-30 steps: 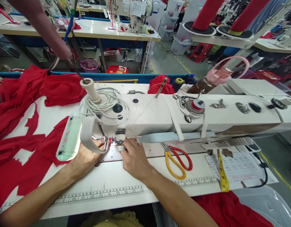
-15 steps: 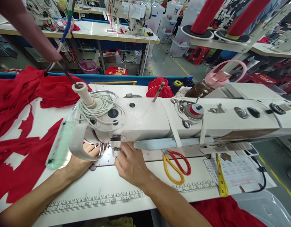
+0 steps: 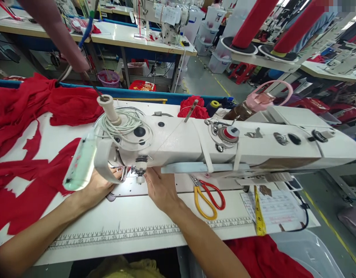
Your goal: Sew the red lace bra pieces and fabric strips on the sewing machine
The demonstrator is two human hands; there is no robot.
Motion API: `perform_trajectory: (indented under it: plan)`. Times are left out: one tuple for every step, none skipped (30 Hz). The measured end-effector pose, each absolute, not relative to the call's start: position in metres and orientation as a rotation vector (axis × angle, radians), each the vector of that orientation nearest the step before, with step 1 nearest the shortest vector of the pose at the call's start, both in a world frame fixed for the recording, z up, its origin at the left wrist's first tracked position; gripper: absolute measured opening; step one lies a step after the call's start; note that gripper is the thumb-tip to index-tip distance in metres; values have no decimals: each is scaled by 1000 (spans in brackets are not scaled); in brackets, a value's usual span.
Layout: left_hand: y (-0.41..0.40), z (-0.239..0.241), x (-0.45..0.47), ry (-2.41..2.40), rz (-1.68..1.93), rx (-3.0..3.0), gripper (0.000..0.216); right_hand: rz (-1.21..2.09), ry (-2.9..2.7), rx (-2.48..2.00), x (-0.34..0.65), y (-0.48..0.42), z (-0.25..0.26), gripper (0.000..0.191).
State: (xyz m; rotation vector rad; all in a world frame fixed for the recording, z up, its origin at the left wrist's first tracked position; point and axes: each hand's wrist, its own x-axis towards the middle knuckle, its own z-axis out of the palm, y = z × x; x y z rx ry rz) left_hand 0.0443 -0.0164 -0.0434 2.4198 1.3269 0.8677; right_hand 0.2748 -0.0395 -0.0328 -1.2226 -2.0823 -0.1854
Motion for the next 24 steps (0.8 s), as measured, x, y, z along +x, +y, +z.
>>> perform_trajectory:
  plan:
    - [-18, -43, 44, 1312, 880, 2431, 30, -186, -2070, -1226, 275, -41, -33, 22]
    - [-18, -43, 43, 1280, 883, 2458, 30, -185, -2059, -1224, 274, -42, -33, 22]
    - [-19, -44, 43, 1236, 873, 2502, 30, -181, -2055, -1216, 274, -44, -34, 21]
    - [-19, -44, 42, 1195, 859, 2550, 30, -173, -2059, -1201, 274, -44, -36, 20]
    - [-18, -45, 41, 1169, 846, 2592, 29, -164, -2069, -1184, 273, -44, -38, 19]
    - [-17, -45, 40, 1161, 841, 2620, 27, -154, -2085, -1168, 273, -43, -40, 18]
    - [-16, -45, 39, 1171, 840, 2630, 25, -146, -2104, -1161, 272, -42, -42, 17]
    - [-14, -45, 39, 1188, 837, 2628, 24, -141, -2123, -1166, 271, -41, -44, 16]
    - [-13, -44, 39, 1206, 837, 2618, 23, -138, -2142, -1179, 270, -39, -44, 16]
    - [-12, -43, 38, 1218, 832, 2609, 23, -138, -2156, -1192, 269, -39, -43, 16]
    - [-12, -41, 37, 1222, 820, 2606, 24, -138, -2164, -1198, 269, -39, -39, 16]
    - [-13, -38, 35, 1225, 805, 2608, 24, -141, -2176, -1204, 271, -40, -34, 17]
    - [-15, -35, 32, 1235, 792, 2609, 24, -152, -2198, -1218, 274, -44, -28, 18]
    - [-19, -32, 28, 1252, 780, 2605, 23, -171, -2232, -1242, 279, -50, -21, 19]
    - [-24, -29, 24, 1274, 773, 2595, 23, -199, -2276, -1285, 287, -58, -14, 21]
    - [-30, -27, 19, 1302, 772, 2580, 24, -241, -2325, -1358, 298, -67, -9, 23]
    - [-36, -26, 15, 1334, 776, 2557, 24, -288, -2359, -1411, 311, -78, -5, 26]
    - [-43, -25, 11, 1370, 788, 2526, 25, -341, -2356, -1505, 326, -88, -3, 32]
    - [-50, -24, 8, 1410, 808, 2489, 25, -390, -2330, -1641, 341, -99, -4, 36]
    - [-55, -22, 5, 1455, 830, 2453, 25, -425, -2308, -1766, 356, -109, -6, 35]
    - [-60, -21, 4, 1501, 854, 2393, 23, -441, -2280, -1881, 369, -118, -10, 32]
    - [-63, -18, 3, 1537, 885, 2294, 21, -438, -2251, -1974, 381, -125, -15, 30]
    - [-66, -15, 2, 1551, 916, 2160, 20, -417, -2228, -2024, 390, -131, -20, 31]
    - [-67, -12, 2, 1536, 945, 2007, 20, -385, -2204, -2052, 397, -135, -25, 33]
